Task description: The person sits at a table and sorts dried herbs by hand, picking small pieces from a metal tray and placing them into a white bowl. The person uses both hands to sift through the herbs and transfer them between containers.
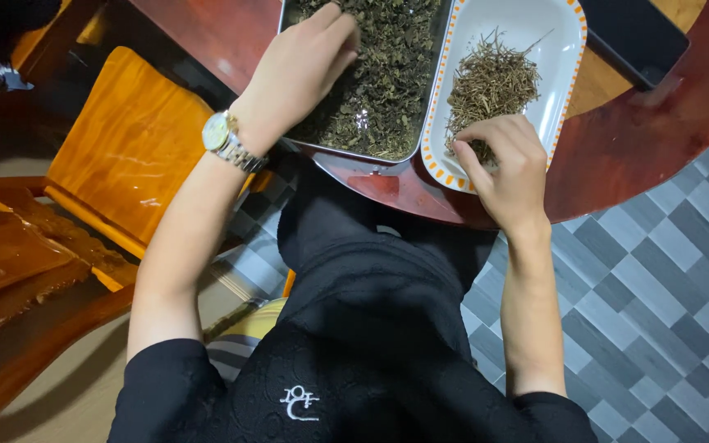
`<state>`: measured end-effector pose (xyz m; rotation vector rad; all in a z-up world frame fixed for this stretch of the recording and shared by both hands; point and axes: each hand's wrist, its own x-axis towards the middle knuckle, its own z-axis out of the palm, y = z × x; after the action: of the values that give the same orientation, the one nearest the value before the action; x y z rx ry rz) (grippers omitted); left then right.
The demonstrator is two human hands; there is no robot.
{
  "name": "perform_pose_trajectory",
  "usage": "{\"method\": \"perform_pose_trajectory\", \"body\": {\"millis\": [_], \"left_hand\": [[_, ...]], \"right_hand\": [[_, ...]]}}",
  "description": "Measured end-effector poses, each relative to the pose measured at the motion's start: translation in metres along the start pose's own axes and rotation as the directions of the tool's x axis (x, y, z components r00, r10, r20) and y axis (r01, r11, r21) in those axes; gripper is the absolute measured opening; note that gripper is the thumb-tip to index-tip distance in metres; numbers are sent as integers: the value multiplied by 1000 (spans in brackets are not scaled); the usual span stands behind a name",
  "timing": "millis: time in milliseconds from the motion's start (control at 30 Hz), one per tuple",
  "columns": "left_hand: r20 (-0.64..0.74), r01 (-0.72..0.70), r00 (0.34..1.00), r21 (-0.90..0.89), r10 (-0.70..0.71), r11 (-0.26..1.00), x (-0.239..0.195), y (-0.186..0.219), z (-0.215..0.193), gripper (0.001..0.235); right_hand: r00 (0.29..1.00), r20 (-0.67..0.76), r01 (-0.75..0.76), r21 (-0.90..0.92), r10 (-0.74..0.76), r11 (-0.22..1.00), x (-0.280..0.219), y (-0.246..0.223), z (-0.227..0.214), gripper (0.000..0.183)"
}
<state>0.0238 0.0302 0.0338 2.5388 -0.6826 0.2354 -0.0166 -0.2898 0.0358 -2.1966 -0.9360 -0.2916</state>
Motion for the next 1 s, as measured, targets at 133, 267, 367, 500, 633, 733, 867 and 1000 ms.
{"method": "perform_pose_trajectory", "body": {"millis": [133, 267, 367, 500, 633, 733, 867, 1000], "left_hand": [[26, 4, 1000, 136, -8, 991, -14, 1, 9, 27], [247, 55, 960, 295, -132, 954, -20, 5, 36, 78], [203, 39, 972, 361, -119, 932, -12, -2, 47, 64], [175, 40, 981, 225, -81, 973, 0, -18, 48, 28], [152, 49, 987, 51, -56, 997, 18, -16, 17, 22], [-36, -79, 997, -120, 75, 990, 18, -12, 3, 32], [-116, -92, 990, -148, 75, 985, 12, -8, -9, 35], [23, 34, 999, -94, -32, 995, -4, 2, -24, 30]], "right_hand": [[1000, -7, 1, -9, -2, 1000, 0, 3, 3, 9], [999, -22, -37, -7, 36, 999, -2, -1, 7, 11], [999, -27, -31, -13, 31, 999, -1, -1, 7, 10], [999, -13, -32, -9, 31, 999, -2, -4, 3, 10], [1000, 5, -17, -12, 17, 1000, -2, -3, 0, 9], [1000, -5, -10, -18, 9, 1000, -3, -3, 1, 9], [1000, -4, 4, -18, -5, 1000, -1, -1, 3, 9], [1000, 7, 6, -13, -6, 1000, -1, 0, 4, 10]]}}
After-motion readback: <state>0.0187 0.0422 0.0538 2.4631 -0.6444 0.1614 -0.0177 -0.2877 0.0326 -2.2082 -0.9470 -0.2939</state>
